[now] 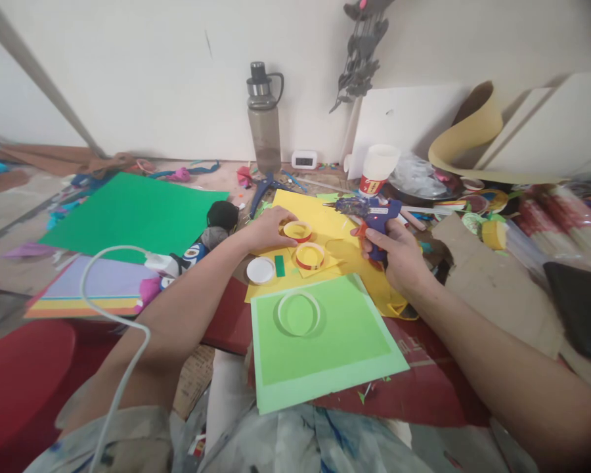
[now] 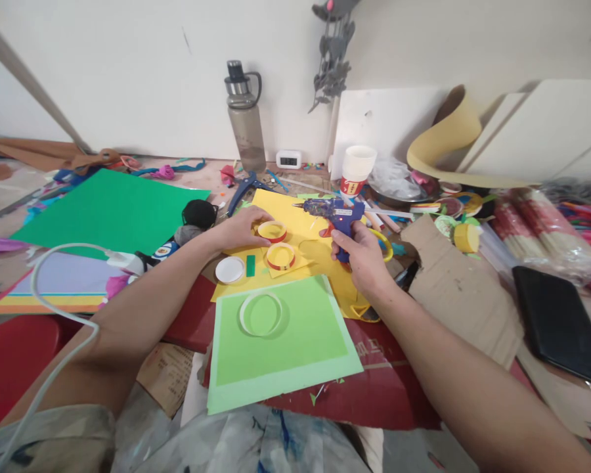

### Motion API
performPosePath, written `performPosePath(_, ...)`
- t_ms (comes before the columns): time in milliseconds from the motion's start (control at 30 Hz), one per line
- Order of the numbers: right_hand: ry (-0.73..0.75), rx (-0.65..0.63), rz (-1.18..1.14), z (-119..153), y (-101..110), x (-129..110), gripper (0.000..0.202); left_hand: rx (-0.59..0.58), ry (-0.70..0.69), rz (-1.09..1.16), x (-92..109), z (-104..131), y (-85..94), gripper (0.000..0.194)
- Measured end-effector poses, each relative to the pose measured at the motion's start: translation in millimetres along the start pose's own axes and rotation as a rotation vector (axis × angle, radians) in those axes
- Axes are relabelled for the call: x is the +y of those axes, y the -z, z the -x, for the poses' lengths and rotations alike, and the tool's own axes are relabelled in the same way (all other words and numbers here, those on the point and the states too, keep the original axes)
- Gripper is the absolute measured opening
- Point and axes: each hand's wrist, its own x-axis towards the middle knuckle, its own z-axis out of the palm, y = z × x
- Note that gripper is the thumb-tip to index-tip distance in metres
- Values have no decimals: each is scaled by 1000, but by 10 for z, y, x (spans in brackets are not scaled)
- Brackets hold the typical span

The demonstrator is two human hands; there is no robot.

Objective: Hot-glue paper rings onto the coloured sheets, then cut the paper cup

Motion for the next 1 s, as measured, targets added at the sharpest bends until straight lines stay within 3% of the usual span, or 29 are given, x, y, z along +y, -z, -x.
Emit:
performPosePath(300, 24, 9, 9, -4, 15, 20, 29, -21, 35, 49, 9, -4, 33, 76)
performPosePath(500, 39, 5, 29, -9, 34, 21, 28, -25, 45, 73, 74, -15, 51, 56)
performPosePath(1000, 31, 5, 37, -19, 22, 15, 29, 81, 43, 31, 108, -18, -61, 53)
